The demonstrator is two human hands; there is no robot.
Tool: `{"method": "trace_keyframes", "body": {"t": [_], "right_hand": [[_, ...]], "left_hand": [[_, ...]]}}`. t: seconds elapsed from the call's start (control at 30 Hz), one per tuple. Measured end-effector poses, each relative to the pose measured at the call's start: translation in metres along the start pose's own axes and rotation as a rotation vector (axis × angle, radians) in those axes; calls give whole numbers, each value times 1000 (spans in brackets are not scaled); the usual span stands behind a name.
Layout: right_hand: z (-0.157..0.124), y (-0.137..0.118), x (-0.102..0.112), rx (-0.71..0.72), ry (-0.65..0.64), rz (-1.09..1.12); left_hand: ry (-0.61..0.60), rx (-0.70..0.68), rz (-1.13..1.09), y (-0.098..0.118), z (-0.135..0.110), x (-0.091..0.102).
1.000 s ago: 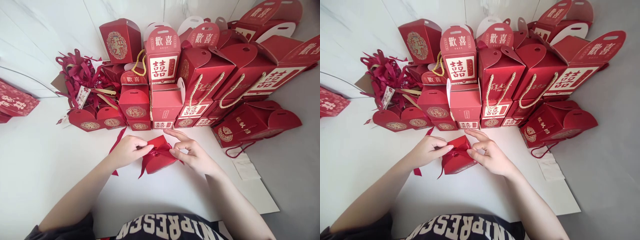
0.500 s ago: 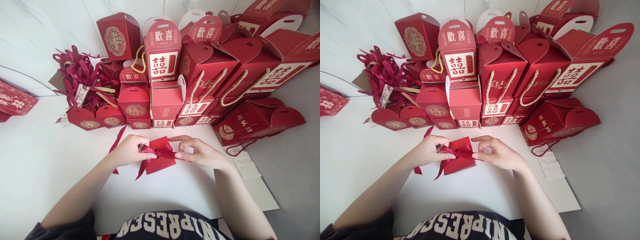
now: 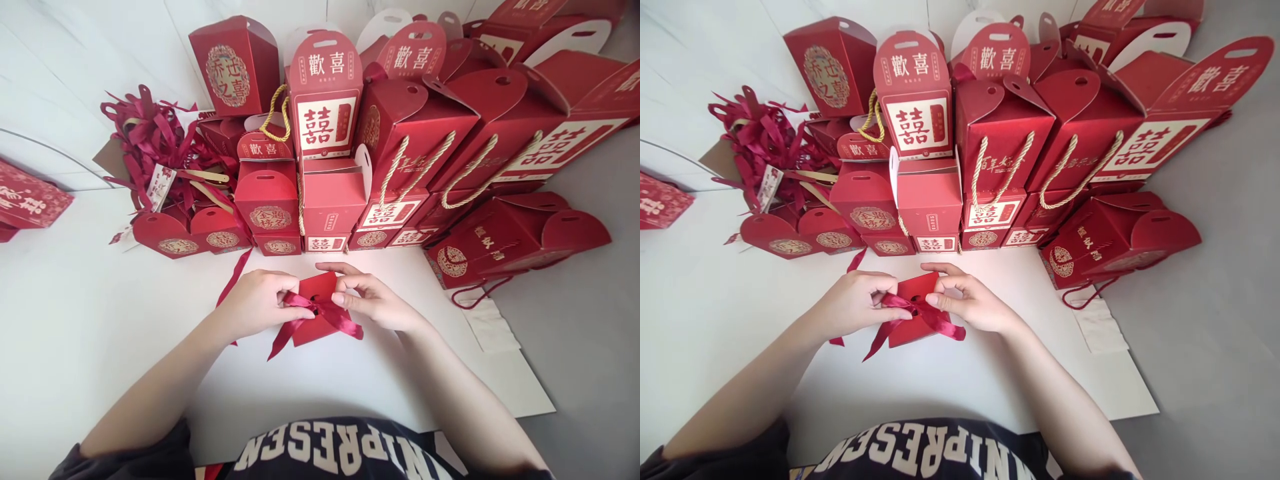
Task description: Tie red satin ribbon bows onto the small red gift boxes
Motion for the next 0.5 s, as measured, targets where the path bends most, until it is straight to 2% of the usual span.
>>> {"method": "trace_keyframes", "body": {"t": [0.23,0.5], "right_hand": [[0,5,2,1,-53,40],[0,10,5,35,-108,82]], "left_hand": [[8,23,60,-4,-2,-2],[-32,-144,-170,-18,4,-6]]}}
Point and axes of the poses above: each hand's wrist, its own z-axis towards the middle knuckle, its own x-axis out of the back of the hand, y = z × x, the point moved 2 cm from there along z, towards the middle knuckle, and after that the axes turned 9 degrees about -y, right-handed, at the moved point
